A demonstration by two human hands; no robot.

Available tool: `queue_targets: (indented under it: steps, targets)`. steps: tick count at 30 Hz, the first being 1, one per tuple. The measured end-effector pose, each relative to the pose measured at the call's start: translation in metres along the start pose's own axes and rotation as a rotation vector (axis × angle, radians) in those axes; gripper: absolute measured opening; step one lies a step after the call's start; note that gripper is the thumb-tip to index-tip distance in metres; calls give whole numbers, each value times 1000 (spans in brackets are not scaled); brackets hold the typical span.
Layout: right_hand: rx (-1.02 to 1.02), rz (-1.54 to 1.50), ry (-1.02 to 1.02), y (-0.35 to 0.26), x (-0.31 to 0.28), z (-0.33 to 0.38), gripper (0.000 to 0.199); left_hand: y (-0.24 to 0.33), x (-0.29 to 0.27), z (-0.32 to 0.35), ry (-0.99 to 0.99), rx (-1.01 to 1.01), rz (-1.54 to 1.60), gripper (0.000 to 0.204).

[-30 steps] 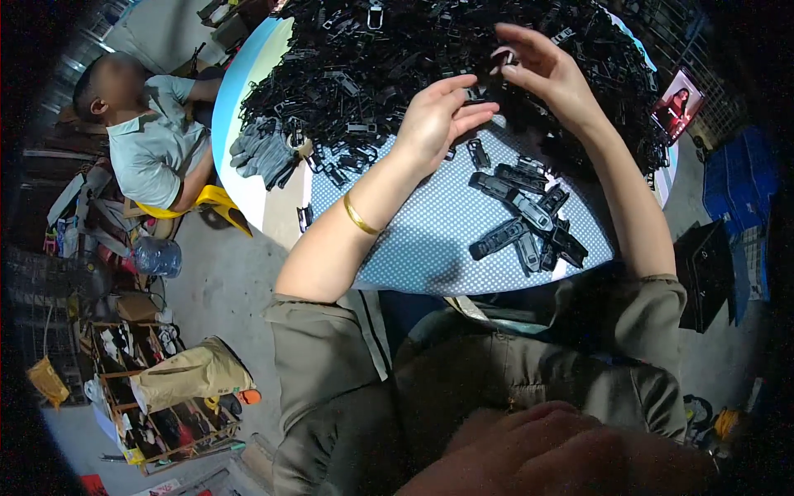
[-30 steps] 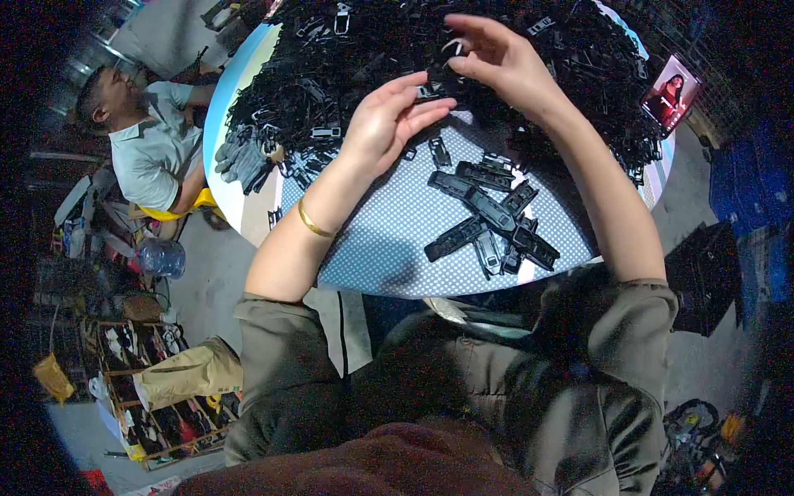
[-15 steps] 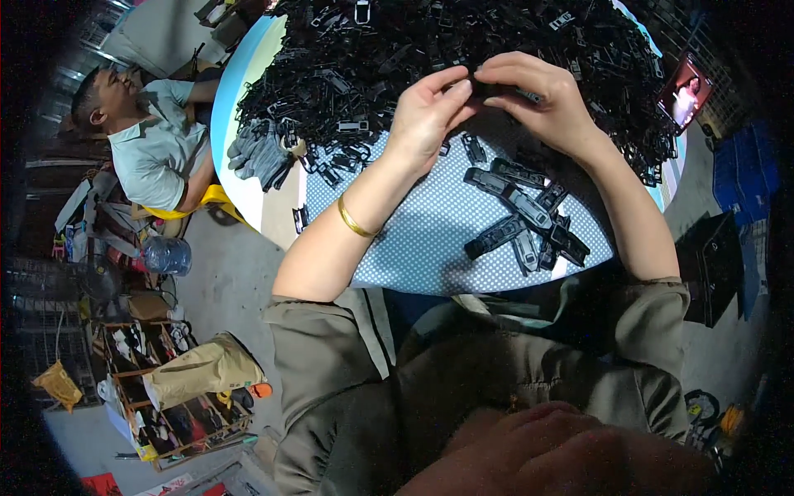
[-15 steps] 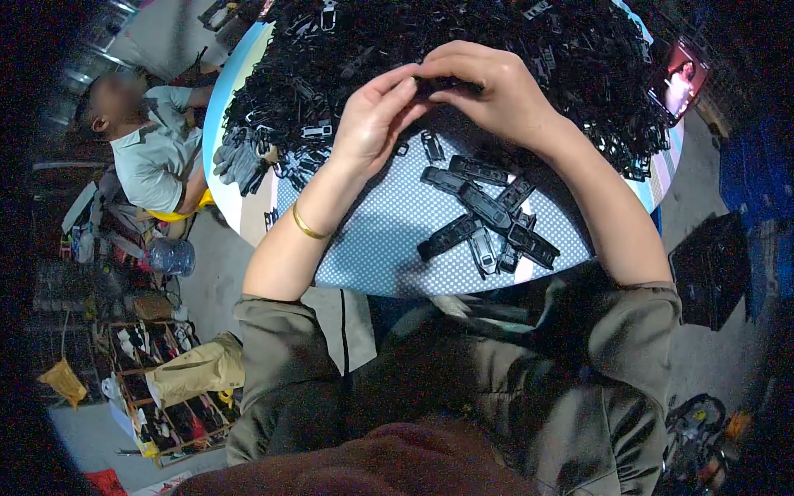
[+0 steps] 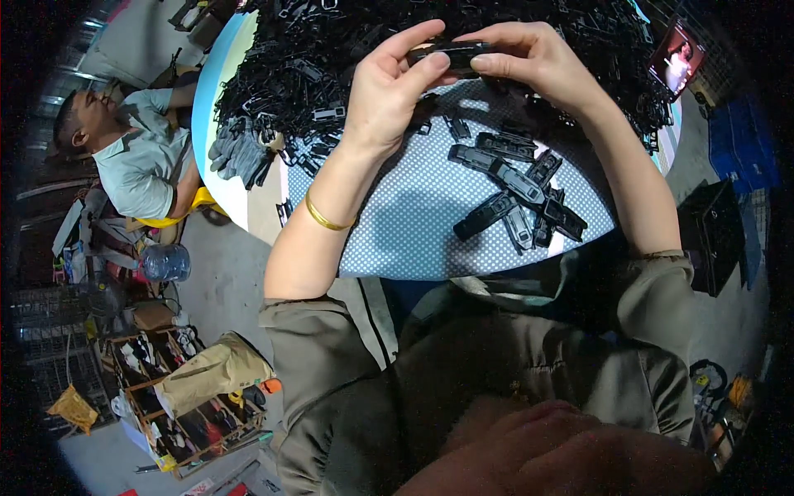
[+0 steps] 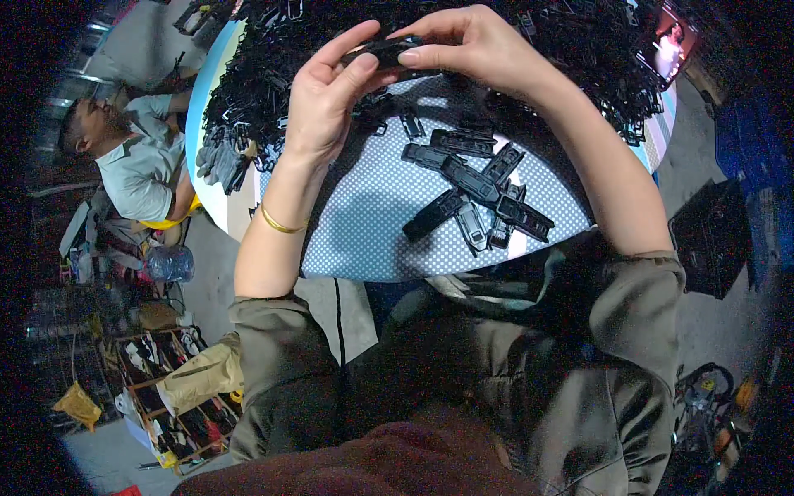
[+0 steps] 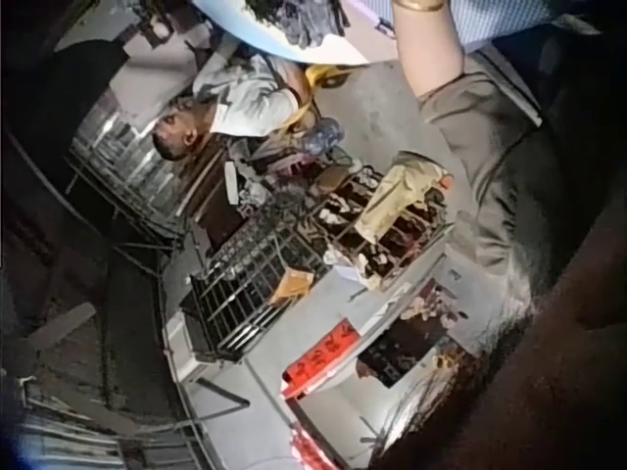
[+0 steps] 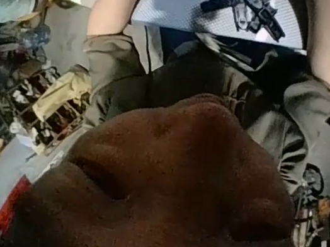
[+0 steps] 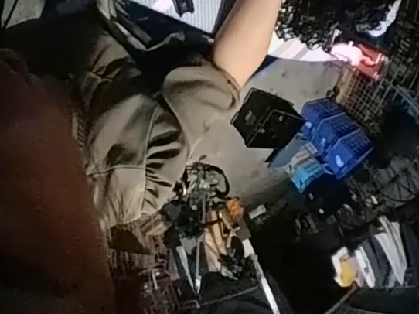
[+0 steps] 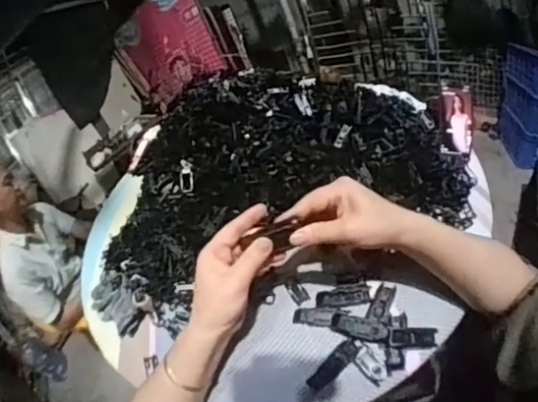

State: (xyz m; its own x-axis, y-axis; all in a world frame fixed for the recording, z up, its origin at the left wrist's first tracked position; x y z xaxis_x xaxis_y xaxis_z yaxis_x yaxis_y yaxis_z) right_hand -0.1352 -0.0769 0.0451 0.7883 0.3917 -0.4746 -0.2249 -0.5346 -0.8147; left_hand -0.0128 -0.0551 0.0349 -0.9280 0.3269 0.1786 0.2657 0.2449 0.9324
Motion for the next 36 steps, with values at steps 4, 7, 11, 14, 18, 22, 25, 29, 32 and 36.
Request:
queue_targets:
  steps: [4, 7, 11, 14, 18, 22, 25, 29, 32, 36]
  targets:
    - [-52, -60, -276, -10, -9, 7, 26, 8, 15, 6, -106, 14, 86, 31]
    - [15, 200, -502, -2, 4, 22, 19, 11, 53, 26, -434, -44, -407, 25]
    - [56, 680, -500, 4, 25, 32, 23, 0, 93, 51, -740, 203, -692, 26]
    - [-66, 811, -453, -4, 32, 31, 22, -7, 94, 54, -809, 158, -730, 29]
    - [25, 935, -375, 6, 26, 28, 18, 0, 69, 33, -664, 246, -828, 31]
    - [-80, 856, -239, 4, 18, 20, 19, -14, 51, 28, -685, 256, -1165, 27]
    - [-191, 652, -76, -11, -4, 11, 21, -15, 45, 20, -482, 283, -1310, 19]
    - [-118, 419, 197, -1, -38, 2, 18, -8, 28, 8, -157, 454, -1538, 13]
    - [-110, 216, 418, -4, -52, 7, 14, 0, 37, 6, -80, 523, -1446, 17]
    - [-55, 163, 325, 25, -49, -2, 24, -38, 55, -7, -173, 586, -1668, 17]
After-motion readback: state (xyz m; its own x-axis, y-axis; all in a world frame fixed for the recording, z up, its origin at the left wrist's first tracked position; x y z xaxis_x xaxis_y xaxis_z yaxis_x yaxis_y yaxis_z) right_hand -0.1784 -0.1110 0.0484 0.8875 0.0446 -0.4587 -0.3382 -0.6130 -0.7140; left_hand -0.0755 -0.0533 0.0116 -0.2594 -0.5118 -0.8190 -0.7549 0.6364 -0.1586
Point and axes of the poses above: each hand's wrist, its own z-axis away from the middle knuckle, its own x-axis out of the palm, y = z × x, the point moved 9 cm from there along -z, towards the middle knuckle, and after that the axes turned 1 degree about -y, right-handed, at the moved point
